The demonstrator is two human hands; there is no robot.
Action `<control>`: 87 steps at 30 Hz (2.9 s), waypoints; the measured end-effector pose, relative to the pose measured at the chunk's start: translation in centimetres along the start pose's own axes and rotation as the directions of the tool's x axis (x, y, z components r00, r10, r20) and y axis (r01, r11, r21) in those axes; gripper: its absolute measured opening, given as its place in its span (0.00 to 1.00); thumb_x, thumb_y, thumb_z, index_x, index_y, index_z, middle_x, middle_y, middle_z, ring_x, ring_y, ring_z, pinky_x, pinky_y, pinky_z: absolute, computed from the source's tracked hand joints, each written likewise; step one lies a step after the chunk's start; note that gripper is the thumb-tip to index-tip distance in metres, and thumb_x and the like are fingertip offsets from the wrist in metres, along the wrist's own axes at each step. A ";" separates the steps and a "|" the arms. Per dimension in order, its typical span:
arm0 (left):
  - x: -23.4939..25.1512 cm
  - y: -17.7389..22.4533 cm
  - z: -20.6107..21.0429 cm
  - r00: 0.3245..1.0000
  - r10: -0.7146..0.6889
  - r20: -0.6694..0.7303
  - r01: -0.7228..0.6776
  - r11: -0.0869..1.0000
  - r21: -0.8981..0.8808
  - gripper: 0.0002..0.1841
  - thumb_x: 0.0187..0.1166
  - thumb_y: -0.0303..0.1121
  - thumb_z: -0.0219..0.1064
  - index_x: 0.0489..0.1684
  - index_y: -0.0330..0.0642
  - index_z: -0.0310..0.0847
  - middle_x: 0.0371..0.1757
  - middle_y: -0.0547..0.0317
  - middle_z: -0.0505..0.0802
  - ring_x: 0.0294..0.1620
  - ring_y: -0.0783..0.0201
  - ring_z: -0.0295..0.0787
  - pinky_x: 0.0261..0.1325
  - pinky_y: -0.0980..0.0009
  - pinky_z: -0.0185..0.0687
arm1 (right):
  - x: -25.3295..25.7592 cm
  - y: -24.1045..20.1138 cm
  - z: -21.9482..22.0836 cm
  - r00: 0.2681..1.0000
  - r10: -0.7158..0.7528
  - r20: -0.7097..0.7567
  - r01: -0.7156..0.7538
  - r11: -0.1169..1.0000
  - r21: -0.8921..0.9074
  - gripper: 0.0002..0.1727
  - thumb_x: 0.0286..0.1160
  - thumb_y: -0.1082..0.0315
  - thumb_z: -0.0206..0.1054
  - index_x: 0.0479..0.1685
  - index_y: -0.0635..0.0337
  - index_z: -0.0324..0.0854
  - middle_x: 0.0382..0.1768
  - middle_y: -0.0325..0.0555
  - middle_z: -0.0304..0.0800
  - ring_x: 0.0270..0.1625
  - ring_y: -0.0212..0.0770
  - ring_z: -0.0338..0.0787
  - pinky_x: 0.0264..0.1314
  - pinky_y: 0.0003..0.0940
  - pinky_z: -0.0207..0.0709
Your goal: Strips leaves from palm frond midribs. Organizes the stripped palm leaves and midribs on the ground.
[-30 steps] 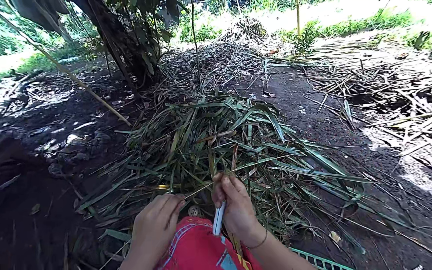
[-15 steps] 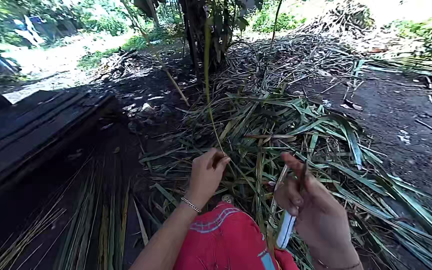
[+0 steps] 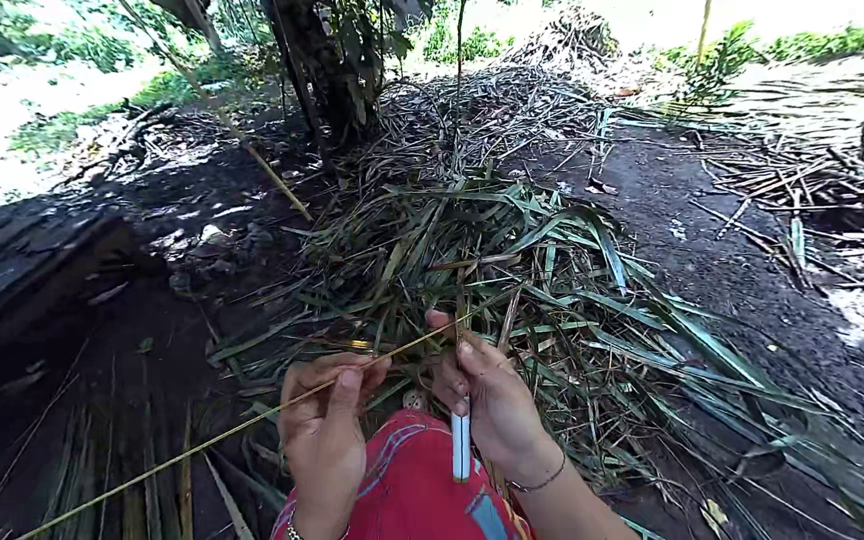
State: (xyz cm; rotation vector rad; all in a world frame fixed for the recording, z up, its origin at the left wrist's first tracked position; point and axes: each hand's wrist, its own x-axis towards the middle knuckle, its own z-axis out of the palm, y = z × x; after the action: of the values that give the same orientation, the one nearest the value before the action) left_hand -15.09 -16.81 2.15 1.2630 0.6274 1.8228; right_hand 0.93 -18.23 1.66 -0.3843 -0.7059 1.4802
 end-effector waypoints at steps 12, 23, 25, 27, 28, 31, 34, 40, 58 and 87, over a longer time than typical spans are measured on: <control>-1.0 -0.6 1.3 0.989 -0.025 0.143 0.011 0.995 0.101 0.09 0.71 0.30 0.78 0.37 0.56 0.83 0.42 0.73 0.95 0.43 0.73 0.95 0.49 0.73 0.95 | -0.8 -0.5 -0.5 0.998 0.005 0.061 0.006 0.983 -0.185 0.21 0.87 0.68 0.49 0.71 0.66 0.76 0.18 0.22 0.74 0.19 0.18 0.73 0.25 0.14 0.70; -1.0 -0.3 1.3 0.989 -0.116 0.095 0.120 0.992 -0.039 0.08 0.68 0.22 0.76 0.29 0.50 0.87 0.38 0.62 0.97 0.40 0.66 0.98 0.50 0.67 0.96 | 1.9 -4.2 -4.2 0.999 -0.032 0.003 0.031 0.929 -0.370 0.20 0.85 0.66 0.51 0.67 0.58 0.83 0.14 0.24 0.73 0.15 0.18 0.71 0.22 0.14 0.68; -1.0 -0.7 1.6 0.986 -0.139 0.091 0.141 0.990 -0.016 0.10 0.67 0.19 0.74 0.27 0.50 0.85 0.37 0.62 0.97 0.39 0.66 0.97 0.49 0.68 0.96 | 2.6 -4.7 -4.8 0.993 -0.082 -0.081 0.044 0.919 -0.391 0.22 0.86 0.69 0.47 0.69 0.59 0.81 0.13 0.27 0.73 0.14 0.20 0.72 0.21 0.15 0.70; -0.8 -1.1 2.0 0.987 -0.143 0.074 0.145 0.989 -0.019 0.12 0.67 0.16 0.72 0.26 0.49 0.84 0.36 0.62 0.97 0.38 0.66 0.97 0.49 0.67 0.96 | 2.9 -4.4 -4.7 0.987 -0.101 -0.129 0.047 0.928 -0.370 0.23 0.88 0.69 0.43 0.70 0.61 0.80 0.13 0.28 0.73 0.14 0.21 0.72 0.21 0.16 0.70; -0.7 -1.2 2.0 0.987 -0.152 0.058 0.154 0.988 -0.029 0.12 0.67 0.15 0.71 0.26 0.47 0.84 0.35 0.61 0.97 0.37 0.65 0.97 0.49 0.66 0.96 | 2.7 -4.1 -4.4 0.984 -0.103 -0.146 0.046 0.937 -0.347 0.23 0.89 0.69 0.42 0.70 0.60 0.80 0.12 0.28 0.72 0.14 0.22 0.72 0.21 0.16 0.71; -0.4 -1.1 1.9 0.972 -0.232 -0.033 0.228 0.970 -0.087 0.14 0.68 0.12 0.65 0.24 0.45 0.81 0.33 0.58 0.96 0.34 0.64 0.97 0.47 0.66 0.96 | 1.8 -3.0 -3.0 0.999 0.011 -0.034 -0.020 0.954 -0.299 0.22 0.87 0.66 0.45 0.73 0.58 0.76 0.14 0.24 0.71 0.16 0.19 0.71 0.23 0.15 0.69; -0.3 -0.3 2.4 0.926 -0.366 -0.097 0.346 0.922 -0.175 0.15 0.71 0.10 0.58 0.22 0.42 0.78 0.29 0.56 0.95 0.32 0.63 0.97 0.44 0.68 0.96 | 1.2 -1.8 -2.1 0.965 0.193 0.177 -0.121 0.929 -0.350 0.21 0.84 0.68 0.51 0.70 0.63 0.78 0.18 0.19 0.72 0.19 0.16 0.70 0.24 0.13 0.65; 0.1 0.2 1.0 0.925 -0.335 -0.181 0.316 0.941 -0.124 0.15 0.72 0.09 0.56 0.23 0.41 0.78 0.29 0.55 0.96 0.30 0.62 0.97 0.42 0.68 0.96 | 5.4 -6.1 -8.7 0.940 -0.220 -0.260 0.126 0.934 -0.335 0.22 0.93 0.62 0.41 0.65 0.53 0.82 0.12 0.24 0.67 0.12 0.20 0.66 0.18 0.15 0.65; -0.5 -1.5 -0.6 0.817 0.372 0.441 -0.526 0.795 0.303 0.05 0.83 0.30 0.69 0.38 0.44 0.79 0.48 0.65 0.94 0.54 0.71 0.94 0.58 0.75 0.91 | 2.2 -5.3 -3.9 0.962 0.238 0.136 -0.199 0.948 -0.248 0.19 0.84 0.62 0.56 0.67 0.56 0.83 0.13 0.23 0.72 0.15 0.18 0.70 0.22 0.14 0.67; -1.5 -1.2 0.9 0.997 -0.028 0.069 0.028 1.000 -0.009 0.09 0.70 0.23 0.75 0.31 0.54 0.88 0.39 0.69 0.97 0.42 0.70 0.97 0.53 0.67 0.95 | 3.0 -4.3 -5.4 0.999 0.008 0.047 0.002 0.978 -0.209 0.19 0.88 0.59 0.51 0.66 0.53 0.83 0.12 0.23 0.71 0.14 0.20 0.70 0.21 0.17 0.70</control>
State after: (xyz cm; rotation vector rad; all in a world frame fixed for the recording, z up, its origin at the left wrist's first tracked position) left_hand -13.62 -17.40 0.77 1.2981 0.5950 1.7501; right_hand 7.54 -14.67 0.91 -0.5117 -0.9031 1.4255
